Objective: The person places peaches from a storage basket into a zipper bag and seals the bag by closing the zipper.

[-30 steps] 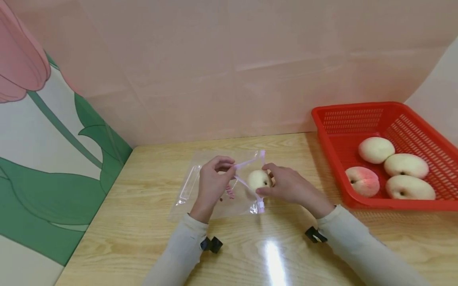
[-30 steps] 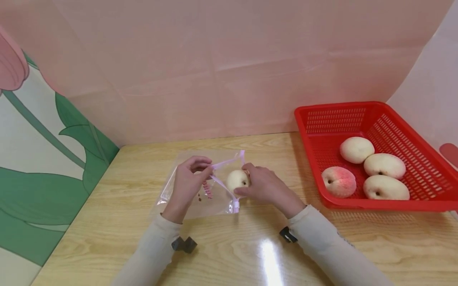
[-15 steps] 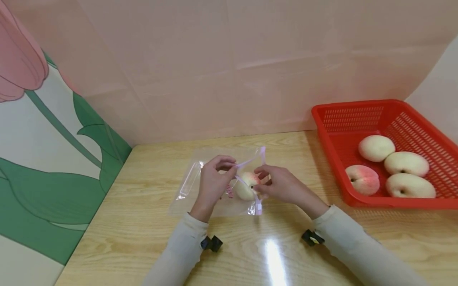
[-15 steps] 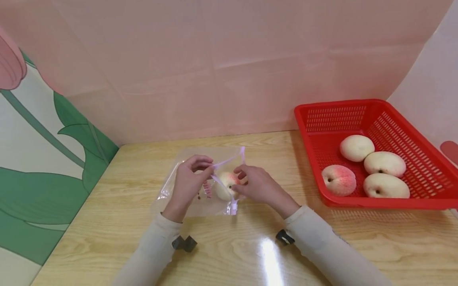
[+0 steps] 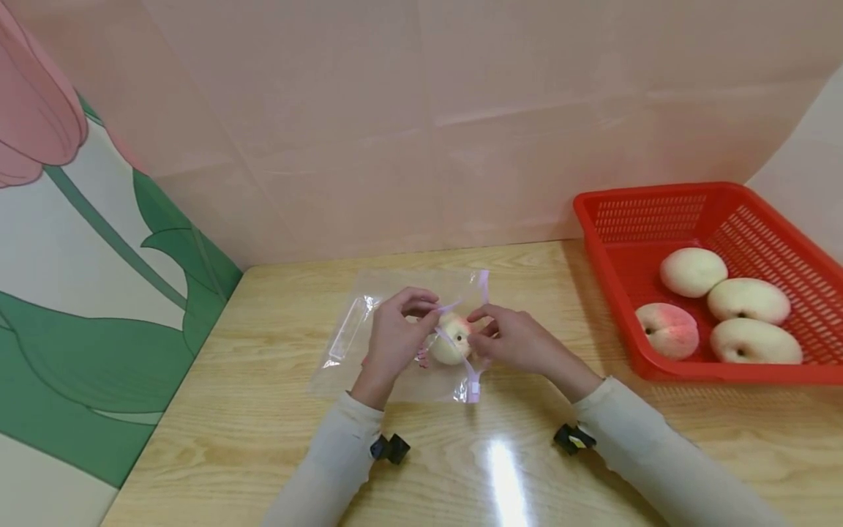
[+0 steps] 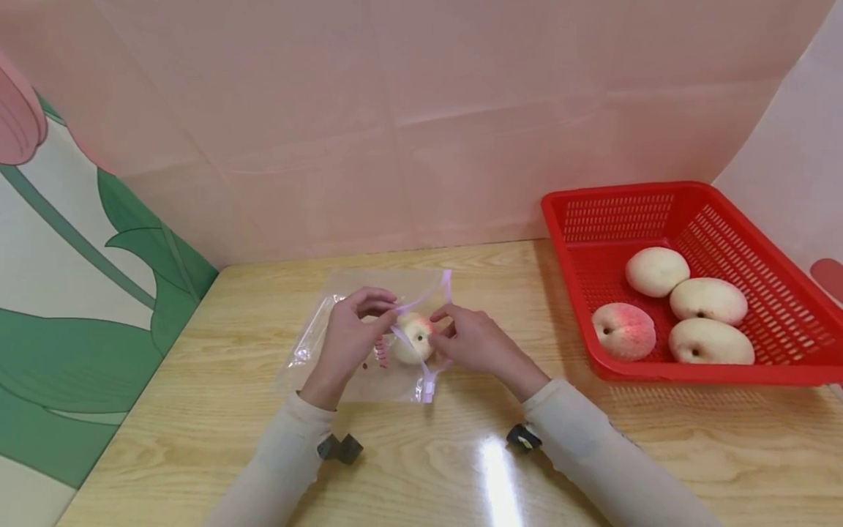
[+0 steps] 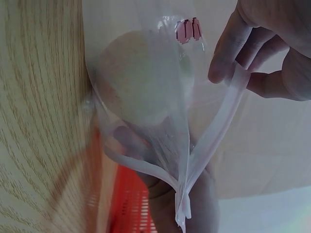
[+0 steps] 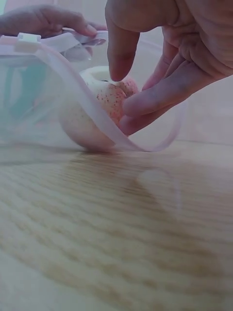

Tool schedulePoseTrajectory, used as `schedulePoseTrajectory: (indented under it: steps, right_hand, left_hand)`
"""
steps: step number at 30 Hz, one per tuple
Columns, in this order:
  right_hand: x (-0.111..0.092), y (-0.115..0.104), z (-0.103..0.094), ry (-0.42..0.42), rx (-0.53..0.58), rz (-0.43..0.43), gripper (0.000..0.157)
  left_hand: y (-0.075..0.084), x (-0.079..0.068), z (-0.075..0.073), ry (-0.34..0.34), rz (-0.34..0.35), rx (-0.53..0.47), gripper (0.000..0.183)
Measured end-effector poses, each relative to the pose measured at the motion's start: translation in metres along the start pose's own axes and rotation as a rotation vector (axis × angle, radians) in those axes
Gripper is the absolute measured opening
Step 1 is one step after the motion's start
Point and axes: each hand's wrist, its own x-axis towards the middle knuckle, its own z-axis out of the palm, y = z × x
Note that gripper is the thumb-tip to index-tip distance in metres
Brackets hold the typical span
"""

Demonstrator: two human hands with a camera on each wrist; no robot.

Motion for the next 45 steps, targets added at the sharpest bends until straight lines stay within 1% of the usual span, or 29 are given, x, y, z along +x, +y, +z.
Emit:
schedulePoseTrajectory:
  steps: [2,4,6,8,10,11,13,15,18,21,25,27,28,31,33,35,39,41,45]
  right_hand:
    - [0.000,-0.001,0.001,-0.001,0.052,0.006,0.031]
    - [0.000,-0.002,0.004,-0.028,0.146,0.008,0.029]
    - [0.000,-0.004,0.007,-0.099,0.254,0.003,0.032]
    - [-0.001,-0.006,0.011,-0.186,0.353,-0.014,0.040]
    - [-0.001,-0.008,0.012,-0.239,0.398,-0.016,0.049]
    - [-0.002,-0.009,0.010,-0.246,0.396,-0.023,0.051]
    - [-0.004,-0.011,0.004,-0.224,0.389,-0.034,0.053]
    - [-0.007,-0.013,-0.007,-0.181,0.364,-0.029,0.052]
    - [-0.013,-0.018,-0.025,-0.143,0.326,-0.041,0.047]
    - [-0.020,-0.024,-0.042,-0.103,0.256,-0.069,0.040]
    - [-0.033,-0.029,-0.064,-0.036,0.158,-0.129,0.036]
    - [-0.040,-0.028,-0.074,0.003,0.104,-0.129,0.036]
    - [-0.044,-0.028,-0.079,0.020,0.073,-0.124,0.036]
    - [-0.055,-0.024,-0.090,0.064,-0.027,-0.071,0.038]
    - [-0.064,-0.019,-0.098,0.085,-0.087,-0.034,0.039]
    - [-0.071,-0.012,-0.107,0.107,-0.129,-0.015,0.041]
    - [-0.083,0.004,-0.127,0.156,-0.159,0.001,0.041]
    - [-0.088,0.012,-0.135,0.179,-0.180,0.032,0.043]
    - [-0.098,0.024,-0.148,0.192,-0.206,0.096,0.048]
  left_hand:
    - [0.000,0.000,0.000,0.001,0.003,-0.004,0.019]
    - [-0.001,0.001,0.000,-0.003,0.005,-0.022,0.019]
    - [-0.001,0.001,-0.001,-0.002,0.011,-0.034,0.018]
    - [-0.001,0.001,-0.002,0.004,0.023,-0.038,0.018]
    - [-0.001,0.001,-0.003,0.016,0.040,-0.038,0.018]
    - [-0.001,0.001,-0.004,0.021,0.041,-0.036,0.019]
    - [0.000,0.001,-0.004,0.021,0.039,-0.033,0.019]
    - [0.002,0.001,-0.004,0.016,0.029,-0.029,0.020]
    - [0.003,0.001,-0.005,0.007,0.011,-0.014,0.019]
    - [0.002,0.001,-0.005,0.015,0.018,0.001,0.018]
    - [0.001,0.001,-0.005,0.028,0.032,0.000,0.017]
    - [0.001,0.001,-0.004,0.028,0.021,-0.002,0.017]
    - [0.001,0.000,-0.004,0.029,0.014,-0.003,0.017]
    - [0.000,0.001,-0.004,0.045,0.005,0.005,0.017]
    - [-0.001,0.002,-0.004,0.060,0.009,0.013,0.016]
    - [-0.002,0.003,-0.004,0.071,0.015,0.020,0.015]
    - [-0.002,0.004,-0.005,0.068,0.007,0.018,0.015]
    - [-0.002,0.004,-0.005,0.065,-0.001,0.011,0.016]
    - [-0.002,0.003,-0.004,0.067,-0.015,-0.001,0.016]
